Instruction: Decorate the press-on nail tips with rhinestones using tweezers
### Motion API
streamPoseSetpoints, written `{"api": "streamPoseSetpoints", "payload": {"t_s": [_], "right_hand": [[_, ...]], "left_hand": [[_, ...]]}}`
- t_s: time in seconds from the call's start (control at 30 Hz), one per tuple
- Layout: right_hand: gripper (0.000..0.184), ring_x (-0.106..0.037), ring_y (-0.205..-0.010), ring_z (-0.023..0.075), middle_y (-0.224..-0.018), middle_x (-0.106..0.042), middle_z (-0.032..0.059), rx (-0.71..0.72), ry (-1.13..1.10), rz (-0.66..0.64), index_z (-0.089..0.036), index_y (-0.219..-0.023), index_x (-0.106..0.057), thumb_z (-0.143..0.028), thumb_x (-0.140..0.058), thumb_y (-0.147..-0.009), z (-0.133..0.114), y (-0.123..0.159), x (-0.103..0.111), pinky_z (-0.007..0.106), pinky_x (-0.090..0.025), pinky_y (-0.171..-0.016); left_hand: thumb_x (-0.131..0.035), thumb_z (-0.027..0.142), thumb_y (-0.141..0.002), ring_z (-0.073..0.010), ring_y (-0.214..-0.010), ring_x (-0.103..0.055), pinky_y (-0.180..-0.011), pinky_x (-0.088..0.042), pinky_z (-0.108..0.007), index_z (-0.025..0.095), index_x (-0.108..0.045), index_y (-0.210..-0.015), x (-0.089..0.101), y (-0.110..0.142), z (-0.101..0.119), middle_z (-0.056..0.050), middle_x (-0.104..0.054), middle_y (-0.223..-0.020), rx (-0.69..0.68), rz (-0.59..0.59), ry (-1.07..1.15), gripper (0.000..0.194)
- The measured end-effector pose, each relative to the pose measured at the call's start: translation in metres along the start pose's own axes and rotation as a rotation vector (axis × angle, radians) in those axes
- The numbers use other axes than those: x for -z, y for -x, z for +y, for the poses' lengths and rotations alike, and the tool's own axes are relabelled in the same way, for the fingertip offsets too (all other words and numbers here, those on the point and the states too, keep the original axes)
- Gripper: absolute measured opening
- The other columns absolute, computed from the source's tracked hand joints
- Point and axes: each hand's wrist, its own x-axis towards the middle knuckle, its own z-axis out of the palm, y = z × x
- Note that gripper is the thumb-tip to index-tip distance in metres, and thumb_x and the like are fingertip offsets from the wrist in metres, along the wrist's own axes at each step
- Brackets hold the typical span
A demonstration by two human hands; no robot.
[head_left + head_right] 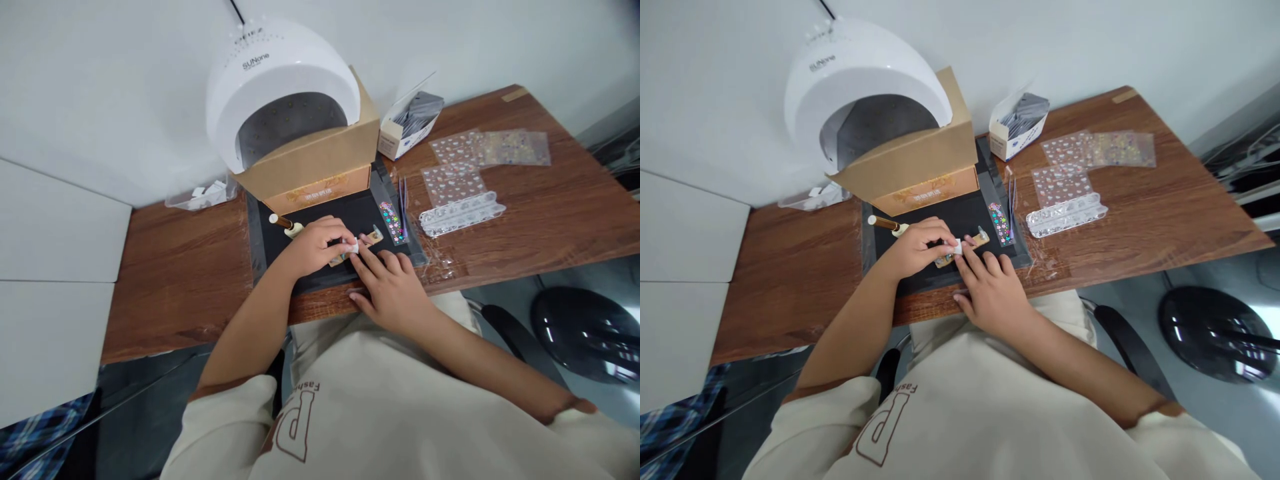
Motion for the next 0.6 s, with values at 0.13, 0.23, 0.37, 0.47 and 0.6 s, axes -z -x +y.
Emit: {"api": "streamPoseSetpoints", "payload": {"t_s": [0.13, 0.23, 0.37, 0.47, 0.6], "right_hand": [[0.069, -0.042, -0.120, 0.0348, -0.163, -0.036, 0.0156, -0.012, -0.012, -0.027, -0.010, -0.151, -0.041, -0.051, -0.048, -0.096, -0.0017, -0.0053, -0.0007, 0.046, -0.030, -0.095], [0.069, -0.042, -0.120, 0.0349, -0.162, -0.037, 0.0170, -0.025, -0.023, -0.044, -0.009, -0.151, -0.041, -0.051, -0.047, -0.096, -0.0022, -0.0085, -0.0017, 0.046, -0.031, -0.095], [0.071, -0.042, -0.120, 0.0354, -0.162, -0.038, 0.0171, -0.029, -0.027, -0.057, -0.008, -0.153, -0.038, -0.052, -0.043, -0.097, -0.0019, -0.0091, -0.0036, 0.047, -0.031, -0.094], [0.072, -0.042, -0.120, 0.0353, -0.164, -0.034, 0.0166, -0.028, -0.017, -0.050, -0.008, -0.155, -0.035, -0.052, -0.040, -0.098, -0.0016, -0.0080, -0.0046, 0.048, -0.030, -0.094], [0.071, -0.041, -0.121, 0.0354, -0.164, -0.033, 0.0166, -0.024, -0.019, -0.053, -0.008, -0.155, -0.035, -0.052, -0.039, -0.099, -0.0015, -0.0073, -0.0041, 0.048, -0.030, -0.094]], "left_hand": [[-0.061, 0.030, -0.096, -0.0174, -0.087, -0.058, -0.086, -0.046, -0.033, 0.019, -0.072, -0.090, -0.0021, -0.0018, -0.0005, -0.004, -0.068, -0.089, -0.028, -0.025, -0.069, 0.017], [-0.058, 0.029, -0.098, -0.0176, -0.087, -0.056, -0.085, -0.045, -0.034, 0.018, -0.073, -0.093, -0.0027, -0.0030, 0.0006, -0.004, -0.067, -0.090, -0.046, -0.040, -0.117, 0.019], [-0.054, 0.026, -0.099, -0.0188, -0.088, -0.053, -0.086, -0.044, -0.036, 0.019, -0.073, -0.095, -0.0020, -0.0043, 0.0010, -0.005, -0.065, -0.090, -0.046, -0.044, -0.178, 0.020], [-0.053, 0.025, -0.099, -0.0196, -0.089, -0.052, -0.087, -0.044, -0.037, 0.019, -0.073, -0.095, -0.0014, -0.0050, -0.0018, -0.005, -0.064, -0.091, -0.035, -0.033, -0.213, 0.021], [-0.053, 0.026, -0.099, -0.0201, -0.090, -0.052, -0.087, -0.044, -0.037, 0.018, -0.072, -0.095, -0.0011, -0.0053, -0.0041, -0.005, -0.063, -0.091, -0.019, -0.015, -0.240, 0.021]]}}
